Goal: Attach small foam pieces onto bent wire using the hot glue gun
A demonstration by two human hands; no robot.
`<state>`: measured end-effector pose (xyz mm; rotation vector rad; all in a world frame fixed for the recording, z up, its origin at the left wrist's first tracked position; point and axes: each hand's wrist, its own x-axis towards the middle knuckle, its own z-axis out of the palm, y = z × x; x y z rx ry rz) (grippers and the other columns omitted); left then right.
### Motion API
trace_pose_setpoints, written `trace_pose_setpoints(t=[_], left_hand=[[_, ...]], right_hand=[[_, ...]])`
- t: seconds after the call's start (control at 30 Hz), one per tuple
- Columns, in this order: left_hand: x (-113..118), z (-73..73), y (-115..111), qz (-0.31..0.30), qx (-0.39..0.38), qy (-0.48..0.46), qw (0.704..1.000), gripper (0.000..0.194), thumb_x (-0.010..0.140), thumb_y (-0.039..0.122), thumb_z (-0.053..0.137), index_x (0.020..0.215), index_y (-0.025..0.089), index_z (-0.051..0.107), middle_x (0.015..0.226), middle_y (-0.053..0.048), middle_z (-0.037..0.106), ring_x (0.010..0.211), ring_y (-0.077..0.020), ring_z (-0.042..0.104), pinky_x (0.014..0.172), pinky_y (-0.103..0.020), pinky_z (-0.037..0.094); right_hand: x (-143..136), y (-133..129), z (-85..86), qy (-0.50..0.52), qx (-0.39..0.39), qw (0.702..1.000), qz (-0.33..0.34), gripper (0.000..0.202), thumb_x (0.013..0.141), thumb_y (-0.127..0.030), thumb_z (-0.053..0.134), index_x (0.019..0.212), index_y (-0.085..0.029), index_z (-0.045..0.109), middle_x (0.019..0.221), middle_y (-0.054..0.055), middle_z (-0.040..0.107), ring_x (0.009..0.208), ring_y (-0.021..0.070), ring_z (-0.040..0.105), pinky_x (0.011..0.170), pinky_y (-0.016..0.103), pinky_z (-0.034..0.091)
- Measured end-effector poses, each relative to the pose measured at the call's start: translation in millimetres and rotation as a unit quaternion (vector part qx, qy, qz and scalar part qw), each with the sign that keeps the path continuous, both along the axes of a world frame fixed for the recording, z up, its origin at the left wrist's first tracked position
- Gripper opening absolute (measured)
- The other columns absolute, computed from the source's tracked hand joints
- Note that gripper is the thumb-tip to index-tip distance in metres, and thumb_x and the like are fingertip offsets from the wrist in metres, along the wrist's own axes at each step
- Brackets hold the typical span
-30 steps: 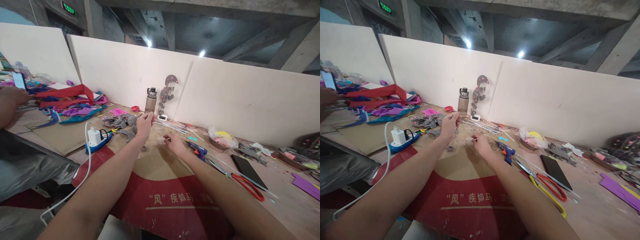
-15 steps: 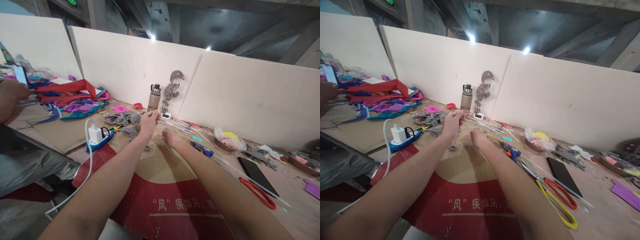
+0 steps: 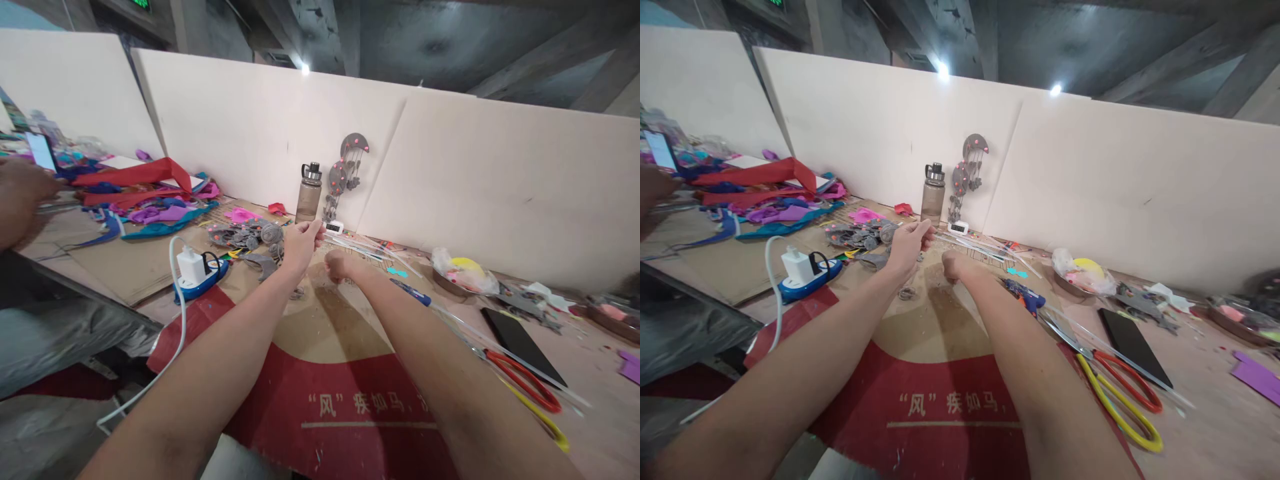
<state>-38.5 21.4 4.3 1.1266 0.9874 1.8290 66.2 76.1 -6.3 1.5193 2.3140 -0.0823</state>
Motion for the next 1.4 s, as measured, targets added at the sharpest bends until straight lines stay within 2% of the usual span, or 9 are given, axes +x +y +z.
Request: trace_pose_setpoints(t=[0.2, 0.33, 0.43, 0.53, 0.6, 0.7, 0.87, 1.03, 1.4], left_hand=[[0, 0.0, 1, -0.010, -0.011, -0.009, 1.000, 0.025, 0.079, 0.032, 0.059, 0.063, 0.013, 0.061, 0.056, 0.001, 0.056, 0.045, -0.0049, 0.044, 0.044, -0.018, 0.032], [1, -2.3, 2, -0.005, -0.012, -0.003, 1.000, 0.025, 0.080, 0.031, 0.058, 0.064, 0.013, 0.062, 0.056, 0.000, 0.056, 0.045, -0.0051, 0.045, 0.044, -0.018, 0.032], [1, -3.2, 1, -0.010, -0.015, -0.008, 1.000, 0.025, 0.080, 0.031, 0.058, 0.064, 0.013, 0.063, 0.056, 0.000, 0.056, 0.044, -0.0051, 0.045, 0.044, -0.018, 0.031], [0, -2.1, 1, -0.012, -0.021, -0.012, 1.000, 0.024, 0.080, 0.030, 0.058, 0.065, 0.013, 0.063, 0.056, 0.000, 0.057, 0.044, -0.0052, 0.045, 0.043, -0.018, 0.030], [-1, -1.0, 2, -0.007, -0.021, -0.012, 1.000, 0.024, 0.080, 0.030, 0.058, 0.064, 0.013, 0.063, 0.056, 0.000, 0.057, 0.044, -0.0053, 0.045, 0.043, -0.018, 0.030], [-2, -0.1, 2, -0.001, -0.017, -0.015, 1.000, 0.024, 0.080, 0.030, 0.058, 0.064, 0.013, 0.063, 0.056, 0.000, 0.056, 0.044, -0.0051, 0.045, 0.043, -0.018, 0.031], [-3, 0.6, 3, -0.012, -0.013, -0.016, 1.000, 0.024, 0.079, 0.031, 0.058, 0.063, 0.013, 0.062, 0.056, 0.000, 0.056, 0.044, -0.0052, 0.045, 0.043, -0.018, 0.030], [-2, 2.3, 2, -0.020, -0.009, -0.015, 1.000, 0.024, 0.080, 0.031, 0.058, 0.064, 0.013, 0.062, 0.056, 0.000, 0.057, 0.044, -0.0051, 0.045, 0.043, -0.018, 0.030], [-1, 0.3, 4, -0.014, -0.005, 0.011, 1.000, 0.026, 0.079, 0.034, 0.060, 0.064, 0.013, 0.062, 0.057, 0.000, 0.057, 0.044, -0.0049, 0.045, 0.044, -0.018, 0.031]], right_hand=[[7, -3, -6.1, 0.046, 0.007, 0.999, -0.020, 0.010, 0.072, -0.010, 0.069, 0.081, -0.010, 0.073, 0.078, 0.009, 0.072, 0.085, 0.0221, 0.067, 0.075, 0.027, 0.051], [10, -2, -16.6, 0.085, 0.029, 0.995, -0.050, 0.027, 0.088, -0.030, 0.062, 0.107, -0.012, 0.064, 0.107, 0.009, 0.066, 0.096, 0.0202, 0.063, 0.084, 0.037, 0.052], [18, -6, -25.0, 0.132, 0.049, 0.987, -0.072, 0.035, 0.091, -0.038, 0.057, 0.119, -0.017, 0.057, 0.120, 0.008, 0.058, 0.102, 0.0204, 0.060, 0.086, 0.041, 0.053], [30, -14, -31.6, 0.182, 0.064, 0.978, -0.084, 0.030, 0.094, -0.034, 0.051, 0.115, -0.014, 0.058, 0.108, 0.007, 0.064, 0.088, 0.0162, 0.063, 0.076, 0.033, 0.054], [36, -18, -33.8, 0.211, 0.078, 0.971, -0.076, 0.029, 0.099, -0.024, 0.038, 0.114, -0.010, 0.058, 0.097, 0.007, 0.067, 0.076, 0.0120, 0.064, 0.066, 0.024, 0.051], [40, -21, -32.9, 0.229, 0.103, 0.967, -0.043, 0.027, 0.094, -0.014, 0.038, 0.108, -0.010, 0.061, 0.091, 0.006, 0.070, 0.074, 0.0108, 0.062, 0.061, 0.019, 0.045], [31, -17, -27.6, 0.199, 0.114, 0.973, 0.011, 0.015, 0.087, -0.012, 0.052, 0.091, -0.012, 0.067, 0.096, 0.007, 0.069, 0.089, 0.0144, 0.061, 0.076, 0.023, 0.045], [20, -19, -27.6, 0.123, 0.100, 0.987, 0.018, 0.033, 0.091, -0.036, 0.057, 0.117, -0.016, 0.058, 0.118, 0.008, 0.060, 0.100, 0.0197, 0.061, 0.085, 0.041, 0.052], [4, -1, -22.4, 0.021, 0.098, 0.995, 0.017, 0.035, 0.091, -0.036, 0.057, 0.120, -0.016, 0.057, 0.121, 0.009, 0.058, 0.103, 0.0210, 0.060, 0.086, 0.041, 0.052]])
